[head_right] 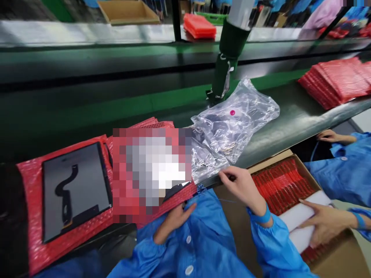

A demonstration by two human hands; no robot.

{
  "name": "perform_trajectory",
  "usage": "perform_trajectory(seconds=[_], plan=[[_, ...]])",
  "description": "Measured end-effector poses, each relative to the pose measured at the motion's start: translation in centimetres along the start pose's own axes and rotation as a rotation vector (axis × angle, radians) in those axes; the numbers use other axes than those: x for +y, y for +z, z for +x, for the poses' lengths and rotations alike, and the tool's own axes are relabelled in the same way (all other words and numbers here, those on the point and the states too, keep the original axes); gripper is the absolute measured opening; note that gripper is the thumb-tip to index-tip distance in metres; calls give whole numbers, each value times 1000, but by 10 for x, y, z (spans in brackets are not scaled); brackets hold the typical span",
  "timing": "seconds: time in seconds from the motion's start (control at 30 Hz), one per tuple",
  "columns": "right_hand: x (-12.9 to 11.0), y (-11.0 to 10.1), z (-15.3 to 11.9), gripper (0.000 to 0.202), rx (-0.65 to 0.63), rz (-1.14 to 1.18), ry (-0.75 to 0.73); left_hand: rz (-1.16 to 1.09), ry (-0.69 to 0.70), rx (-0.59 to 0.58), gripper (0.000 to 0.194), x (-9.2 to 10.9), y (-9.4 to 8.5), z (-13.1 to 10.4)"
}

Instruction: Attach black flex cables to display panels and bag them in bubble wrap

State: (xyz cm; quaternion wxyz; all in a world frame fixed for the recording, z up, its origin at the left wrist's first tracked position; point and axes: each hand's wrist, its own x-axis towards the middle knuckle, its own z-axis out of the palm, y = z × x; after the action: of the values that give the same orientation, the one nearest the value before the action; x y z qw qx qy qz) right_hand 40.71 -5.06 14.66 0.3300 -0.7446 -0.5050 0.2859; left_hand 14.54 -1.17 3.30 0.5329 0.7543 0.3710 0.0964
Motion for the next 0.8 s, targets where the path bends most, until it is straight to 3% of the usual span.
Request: perform_trajectory(seconds=[0.13,0.2,0.27,0.37,0.47,0.53,0.6,0.67,0.8], plan=[[19,26,0,40,-95,71,124,95,-42,-147,50,18,7,-22],[23,42,-8,43,-12,215,172,121,16,-219,51,35,-1,-35],[20,57,-15,46,151,299,194,115,96,-217,43,50,-12,-46],[8,70,-15,51,364,172,143,75,294,-69,29,65,-28,-56],[-3,70,-2,57,360,-160,66,42,473,261,25,66,-46,-57],[-7,68,9,60,314,-366,56,124,445,537,29,62,-60,-54],[-7,66,20,61,311,-505,73,287,333,719,39,58,-75,-50],[-5,66,28,63,332,-549,86,445,221,751,59,53,-86,-48],[2,67,32,76,428,-435,50,567,72,620,106,43,-89,-52]])
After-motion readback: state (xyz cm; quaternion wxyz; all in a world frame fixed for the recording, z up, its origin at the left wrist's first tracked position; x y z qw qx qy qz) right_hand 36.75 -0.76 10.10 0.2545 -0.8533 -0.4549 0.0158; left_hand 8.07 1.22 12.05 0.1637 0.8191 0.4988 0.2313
